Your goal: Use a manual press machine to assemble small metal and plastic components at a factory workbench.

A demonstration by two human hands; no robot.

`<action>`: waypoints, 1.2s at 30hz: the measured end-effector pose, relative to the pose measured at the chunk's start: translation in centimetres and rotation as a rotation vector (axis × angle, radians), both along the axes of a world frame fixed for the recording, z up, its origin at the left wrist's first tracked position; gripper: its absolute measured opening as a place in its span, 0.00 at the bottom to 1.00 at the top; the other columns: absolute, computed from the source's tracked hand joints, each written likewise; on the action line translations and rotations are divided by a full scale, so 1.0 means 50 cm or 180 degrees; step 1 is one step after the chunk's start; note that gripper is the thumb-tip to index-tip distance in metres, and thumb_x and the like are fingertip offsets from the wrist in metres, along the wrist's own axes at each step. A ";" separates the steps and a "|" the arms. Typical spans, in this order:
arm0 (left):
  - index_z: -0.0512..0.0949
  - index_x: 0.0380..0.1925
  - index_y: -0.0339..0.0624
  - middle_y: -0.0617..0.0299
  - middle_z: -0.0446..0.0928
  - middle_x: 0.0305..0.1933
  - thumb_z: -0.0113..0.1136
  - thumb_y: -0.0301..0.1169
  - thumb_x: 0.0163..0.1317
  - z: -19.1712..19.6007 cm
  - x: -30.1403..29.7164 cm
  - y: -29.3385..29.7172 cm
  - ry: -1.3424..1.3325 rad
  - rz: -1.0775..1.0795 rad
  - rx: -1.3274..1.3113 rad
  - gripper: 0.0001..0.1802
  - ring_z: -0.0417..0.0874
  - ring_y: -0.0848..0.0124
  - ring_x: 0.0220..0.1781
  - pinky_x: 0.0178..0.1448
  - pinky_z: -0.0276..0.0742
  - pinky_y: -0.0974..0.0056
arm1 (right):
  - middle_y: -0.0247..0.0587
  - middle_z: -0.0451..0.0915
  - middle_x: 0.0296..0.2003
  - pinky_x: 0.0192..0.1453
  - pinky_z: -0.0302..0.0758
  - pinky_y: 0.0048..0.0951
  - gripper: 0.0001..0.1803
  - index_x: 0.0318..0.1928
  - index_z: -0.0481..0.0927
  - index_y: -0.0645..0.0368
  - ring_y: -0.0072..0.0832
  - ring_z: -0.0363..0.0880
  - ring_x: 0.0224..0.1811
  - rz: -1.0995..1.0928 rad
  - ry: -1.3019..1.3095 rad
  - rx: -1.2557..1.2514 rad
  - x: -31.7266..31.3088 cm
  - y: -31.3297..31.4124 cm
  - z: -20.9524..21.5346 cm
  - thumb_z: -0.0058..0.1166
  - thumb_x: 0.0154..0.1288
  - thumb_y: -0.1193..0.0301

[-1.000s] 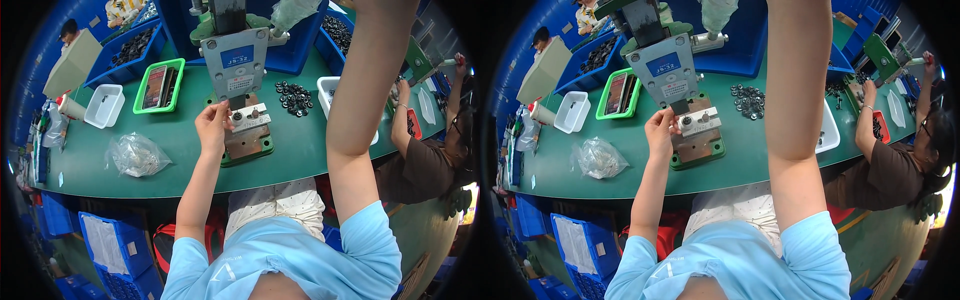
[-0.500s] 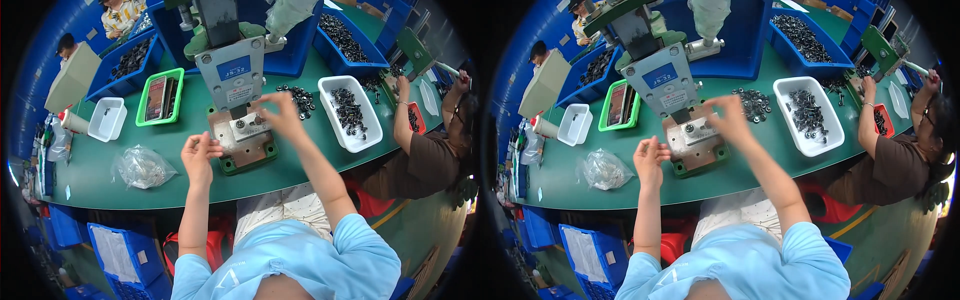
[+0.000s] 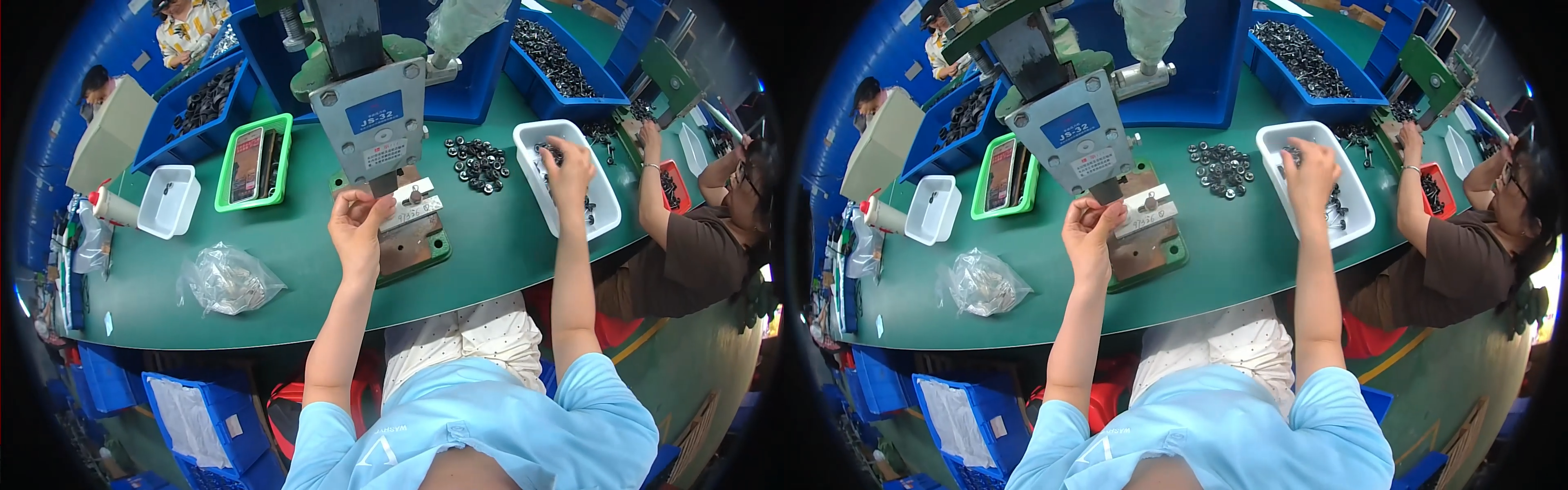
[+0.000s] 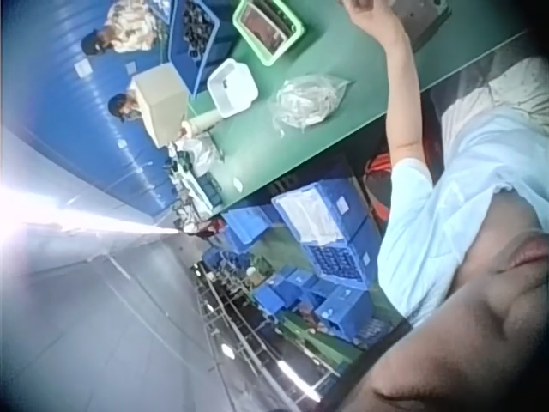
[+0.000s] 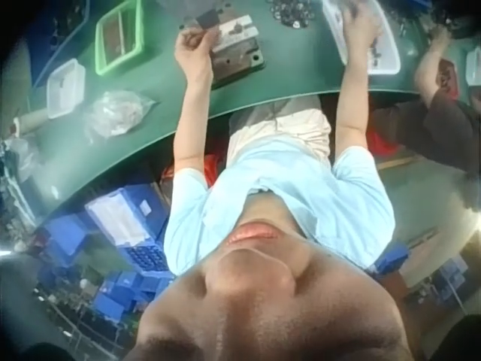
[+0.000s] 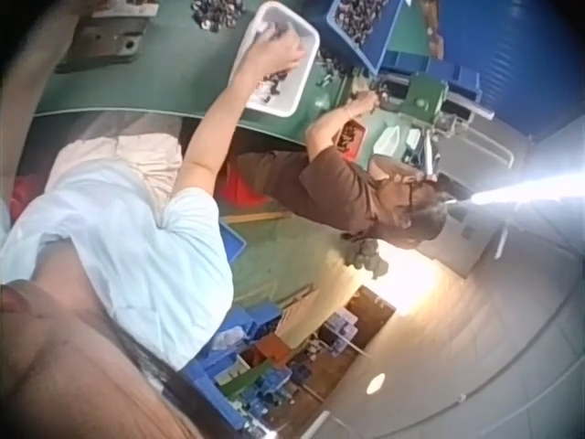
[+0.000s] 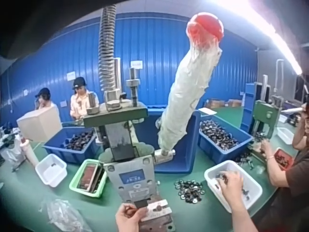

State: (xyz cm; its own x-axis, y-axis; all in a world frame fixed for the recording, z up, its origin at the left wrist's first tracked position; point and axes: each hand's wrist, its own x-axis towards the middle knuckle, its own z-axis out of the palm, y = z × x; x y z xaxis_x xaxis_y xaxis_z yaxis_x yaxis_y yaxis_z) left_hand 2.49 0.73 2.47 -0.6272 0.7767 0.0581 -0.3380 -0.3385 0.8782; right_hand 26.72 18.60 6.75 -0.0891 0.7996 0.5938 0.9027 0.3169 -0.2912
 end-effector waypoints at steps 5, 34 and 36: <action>0.67 0.32 0.41 0.56 0.79 0.34 0.62 0.20 0.56 -0.007 0.024 0.017 0.0142 0.0407 0.0295 0.12 0.82 0.70 0.38 0.42 0.80 0.69 | 0.40 0.81 0.38 0.52 0.68 0.34 0.12 0.40 0.83 0.53 0.37 0.73 0.45 0.1369 0.0528 0.0214 0.000 0.003 -0.024 0.60 0.53 0.72; 0.67 0.30 0.41 0.58 0.79 0.32 0.63 0.20 0.56 -0.024 0.037 -0.019 0.0502 0.0736 0.0038 0.12 0.78 0.77 0.33 0.39 0.74 0.73 | 0.32 0.76 0.32 0.45 0.62 0.34 0.07 0.32 0.80 0.53 0.33 0.70 0.42 0.1689 -0.0011 -0.0295 -0.171 0.013 -0.183 0.60 0.49 0.73; 0.67 0.30 0.41 0.60 0.78 0.31 0.63 0.20 0.55 -0.023 0.037 -0.012 0.0449 0.0728 0.0048 0.12 0.78 0.77 0.34 0.40 0.74 0.73 | 0.31 0.76 0.32 0.45 0.62 0.33 0.07 0.32 0.80 0.53 0.33 0.70 0.42 0.1712 0.0026 -0.0330 -0.167 0.011 -0.184 0.60 0.49 0.73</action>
